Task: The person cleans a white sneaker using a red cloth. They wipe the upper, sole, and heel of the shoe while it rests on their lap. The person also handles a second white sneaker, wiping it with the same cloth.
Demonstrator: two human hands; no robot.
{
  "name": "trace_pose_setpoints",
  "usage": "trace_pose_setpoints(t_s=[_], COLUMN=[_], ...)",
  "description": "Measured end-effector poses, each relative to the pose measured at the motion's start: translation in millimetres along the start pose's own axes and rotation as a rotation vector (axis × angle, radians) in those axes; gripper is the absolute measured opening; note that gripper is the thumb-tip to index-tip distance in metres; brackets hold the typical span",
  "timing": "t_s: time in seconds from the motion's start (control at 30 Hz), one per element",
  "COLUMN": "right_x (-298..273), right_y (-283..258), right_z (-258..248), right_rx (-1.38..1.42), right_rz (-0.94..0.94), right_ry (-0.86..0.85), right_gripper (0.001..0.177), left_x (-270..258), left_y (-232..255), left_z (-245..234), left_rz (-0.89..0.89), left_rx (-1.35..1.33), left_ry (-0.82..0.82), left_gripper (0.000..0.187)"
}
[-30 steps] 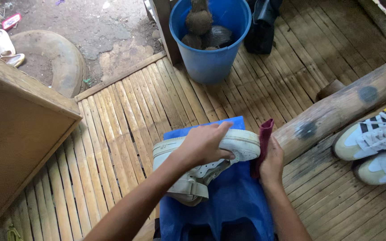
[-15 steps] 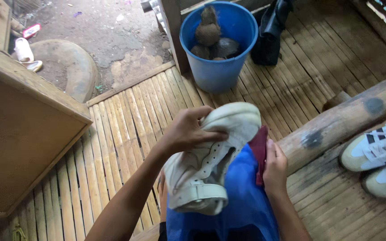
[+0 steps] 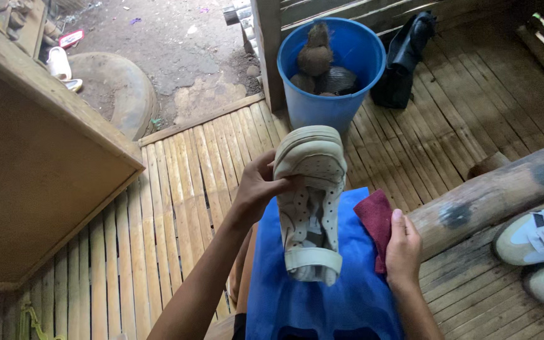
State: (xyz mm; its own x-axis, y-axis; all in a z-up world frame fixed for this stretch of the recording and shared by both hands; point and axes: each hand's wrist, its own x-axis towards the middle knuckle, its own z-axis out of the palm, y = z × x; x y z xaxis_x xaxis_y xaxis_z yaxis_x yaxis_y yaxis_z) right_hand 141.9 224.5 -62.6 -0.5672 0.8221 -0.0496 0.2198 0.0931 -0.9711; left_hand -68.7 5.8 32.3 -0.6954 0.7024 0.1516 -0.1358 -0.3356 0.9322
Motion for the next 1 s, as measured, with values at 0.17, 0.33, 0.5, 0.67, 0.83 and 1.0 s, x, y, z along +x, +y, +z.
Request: trace_pose_setpoints(t_s=[0.17, 0.33, 0.5, 0.67, 0.83, 1.0], right_x=[11.1, 9.7, -2.9, -20.3, -26.1, -33.3], right_y=[4.2, -43.5, -102.9, -151.0, -189.8, -186.1], right_z=[-7.7, -19.1, -16.3, 8.8, 38.6, 57.4], right_rx=[0.336, 0.37, 0.501, 0.247, -0.171, -0.201], right_rz=[0.195, 0.053, -0.111, -0.394, -0.605, -0.81], right_ry=[-0.082, -0.07, -0.168, -0.228, -0.172, -0.27], right_gripper=[0.043, 0.038, 0.013, 0.017, 0.02, 0.025], left_x=[-8.7, -14.9, -19.4, -9.6, 6.5, 14.2], left_y=[-7.1, -7.3, -4.7, 13.9, 29.1, 23.4], left_z=[-23.6, -33.6, -24.9, -4.0, 16.2, 24.1], left_rz=[-0.061, -0.077, -0.022, 0.125, 0.078, 0.1], left_rx=[-0.057, -0.076, -0.047, 0.094, 0.263, 0.277], left_ry=[-0.028, -0.121, -0.202, -0.02, 0.191, 0.235], left_gripper=[0.068, 0.085, 0.092, 0.07, 0.048, 0.041])
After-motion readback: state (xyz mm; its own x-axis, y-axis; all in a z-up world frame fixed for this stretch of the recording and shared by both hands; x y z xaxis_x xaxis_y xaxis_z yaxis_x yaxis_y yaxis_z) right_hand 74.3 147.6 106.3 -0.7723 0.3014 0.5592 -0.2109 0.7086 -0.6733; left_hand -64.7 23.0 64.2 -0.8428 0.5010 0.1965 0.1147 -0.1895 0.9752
